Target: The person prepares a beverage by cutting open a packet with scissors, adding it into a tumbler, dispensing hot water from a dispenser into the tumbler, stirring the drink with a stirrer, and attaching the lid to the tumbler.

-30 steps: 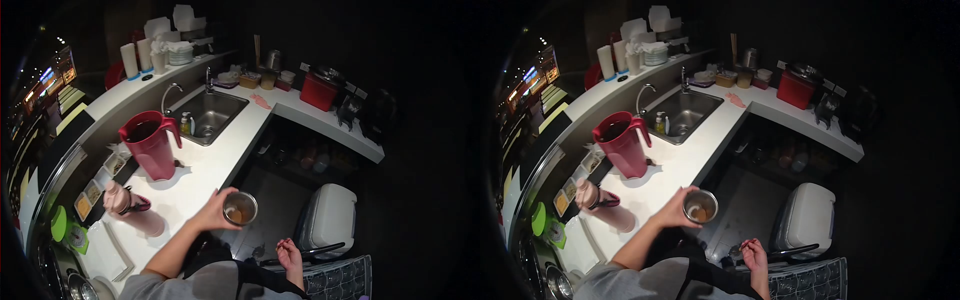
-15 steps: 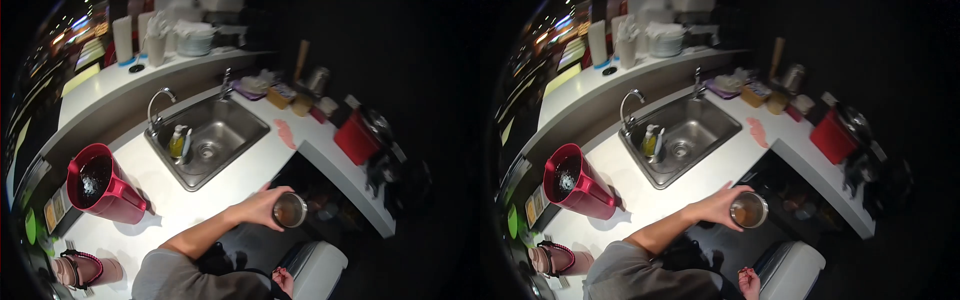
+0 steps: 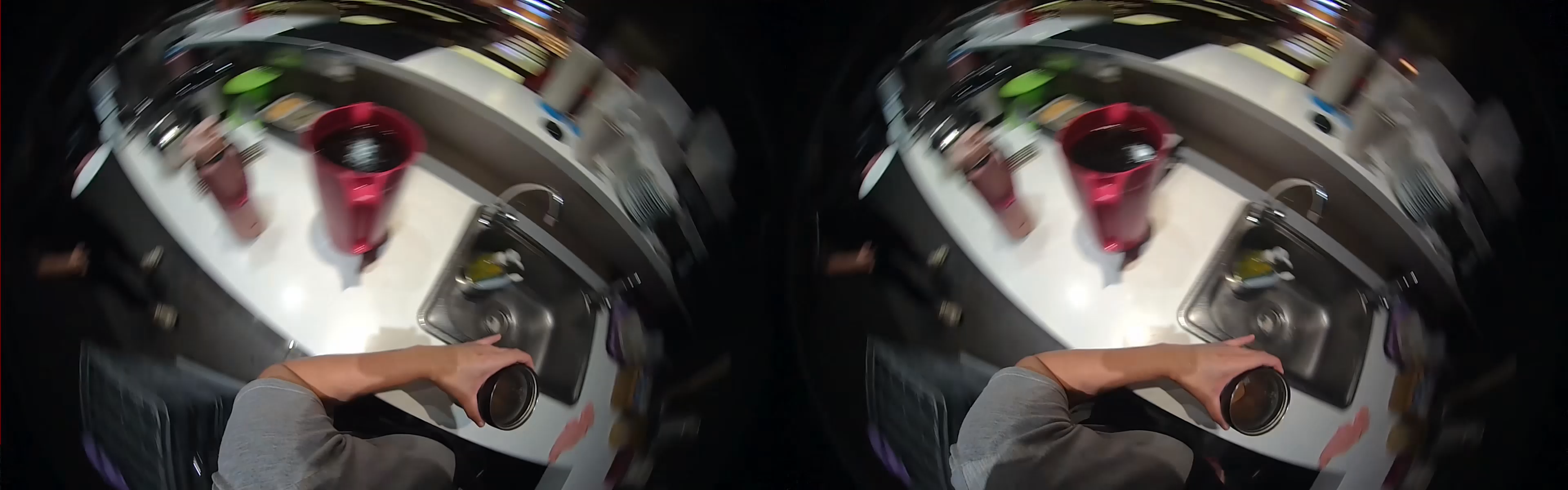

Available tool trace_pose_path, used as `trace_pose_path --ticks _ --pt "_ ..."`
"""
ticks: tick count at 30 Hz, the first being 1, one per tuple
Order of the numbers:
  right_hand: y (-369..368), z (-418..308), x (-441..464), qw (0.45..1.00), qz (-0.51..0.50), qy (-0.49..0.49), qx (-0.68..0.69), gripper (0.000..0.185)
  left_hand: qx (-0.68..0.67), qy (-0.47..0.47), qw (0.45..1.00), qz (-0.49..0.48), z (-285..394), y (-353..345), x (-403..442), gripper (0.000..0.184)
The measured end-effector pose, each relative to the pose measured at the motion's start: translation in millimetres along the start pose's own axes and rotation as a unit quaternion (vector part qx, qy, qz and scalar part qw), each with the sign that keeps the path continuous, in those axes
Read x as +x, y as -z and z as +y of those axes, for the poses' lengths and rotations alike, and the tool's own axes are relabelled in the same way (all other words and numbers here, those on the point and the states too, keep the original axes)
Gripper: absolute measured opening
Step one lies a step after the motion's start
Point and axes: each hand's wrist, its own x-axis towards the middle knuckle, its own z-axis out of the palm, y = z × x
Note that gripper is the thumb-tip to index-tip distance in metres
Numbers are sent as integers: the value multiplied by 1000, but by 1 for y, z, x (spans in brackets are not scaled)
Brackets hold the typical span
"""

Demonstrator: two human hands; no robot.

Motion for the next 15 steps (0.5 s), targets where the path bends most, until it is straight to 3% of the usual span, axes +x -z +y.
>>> trace_pose_path --ticks 3,6,9,15 --pt "-20 -55 54 977 -38 -94 -189 9 69 83 971 214 22 -14 -52 103" --pt "-48 -65 100 919 -77 -168 -349 8 120 168 894 397 62 -56 -104 100" --pt "-58 -51 132 849 -103 -210 -473 7 125 306 831 448 113 -99 -154 96" --pt "-5 -6 154 706 -117 -266 -645 5 116 439 698 554 171 -205 -215 95"
